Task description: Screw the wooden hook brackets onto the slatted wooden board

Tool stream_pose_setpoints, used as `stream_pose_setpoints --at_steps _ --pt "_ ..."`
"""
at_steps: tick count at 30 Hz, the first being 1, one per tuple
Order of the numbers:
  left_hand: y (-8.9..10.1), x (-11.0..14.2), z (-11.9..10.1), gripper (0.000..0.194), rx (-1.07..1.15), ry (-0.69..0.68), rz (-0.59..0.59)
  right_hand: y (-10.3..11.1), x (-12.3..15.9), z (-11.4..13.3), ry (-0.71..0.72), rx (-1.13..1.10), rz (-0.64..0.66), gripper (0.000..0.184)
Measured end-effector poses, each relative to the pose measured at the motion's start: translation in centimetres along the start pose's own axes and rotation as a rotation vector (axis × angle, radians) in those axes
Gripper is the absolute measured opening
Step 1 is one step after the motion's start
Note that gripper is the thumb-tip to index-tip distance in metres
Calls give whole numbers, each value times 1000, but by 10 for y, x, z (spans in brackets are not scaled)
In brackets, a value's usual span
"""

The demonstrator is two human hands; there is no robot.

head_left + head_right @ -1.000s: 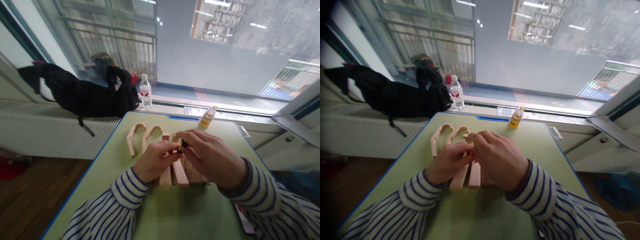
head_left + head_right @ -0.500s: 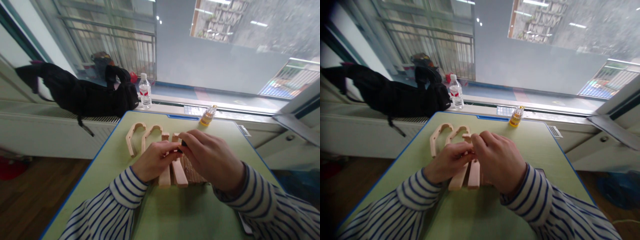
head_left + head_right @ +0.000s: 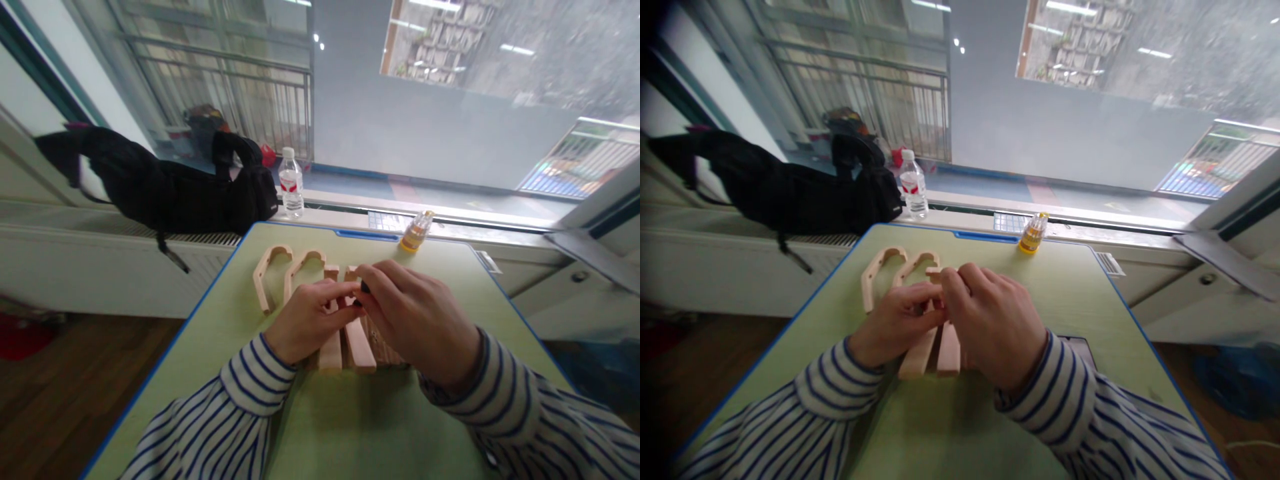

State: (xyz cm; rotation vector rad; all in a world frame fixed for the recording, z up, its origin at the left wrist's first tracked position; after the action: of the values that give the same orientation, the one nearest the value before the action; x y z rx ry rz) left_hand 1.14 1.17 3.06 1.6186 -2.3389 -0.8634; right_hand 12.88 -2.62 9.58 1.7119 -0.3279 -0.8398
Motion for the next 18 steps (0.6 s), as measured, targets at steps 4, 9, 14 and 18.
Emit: stream_pose_setpoints --at_steps 4,9,14,18 --pt "1 0 1 16 6 13 -10 1 -4 -1 -4 -25 37 23" --pt "2 -1 1 18 -12 0 -1 2 -5 -6 12 -161 42 25" --pt "2 -1 -1 19 -23 -25 19 0 -2 -8 25 -143 51 27" --pt "1 -2 -1 19 -20 -30 37 -3 0 -8 9 -125 35 25"
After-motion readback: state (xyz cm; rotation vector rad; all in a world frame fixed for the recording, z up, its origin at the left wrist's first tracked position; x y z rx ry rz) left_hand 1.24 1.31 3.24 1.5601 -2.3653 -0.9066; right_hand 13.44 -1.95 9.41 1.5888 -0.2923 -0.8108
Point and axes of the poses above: each hand's wrist, its own x-axis away from the middle knuckle, its own y-axis out of the back of the hand, z = x × y, the point moved 5 cm from there along -x, towards the middle knuckle, and after that the axes turned 14 degrees about y, right-handed, at the moved point
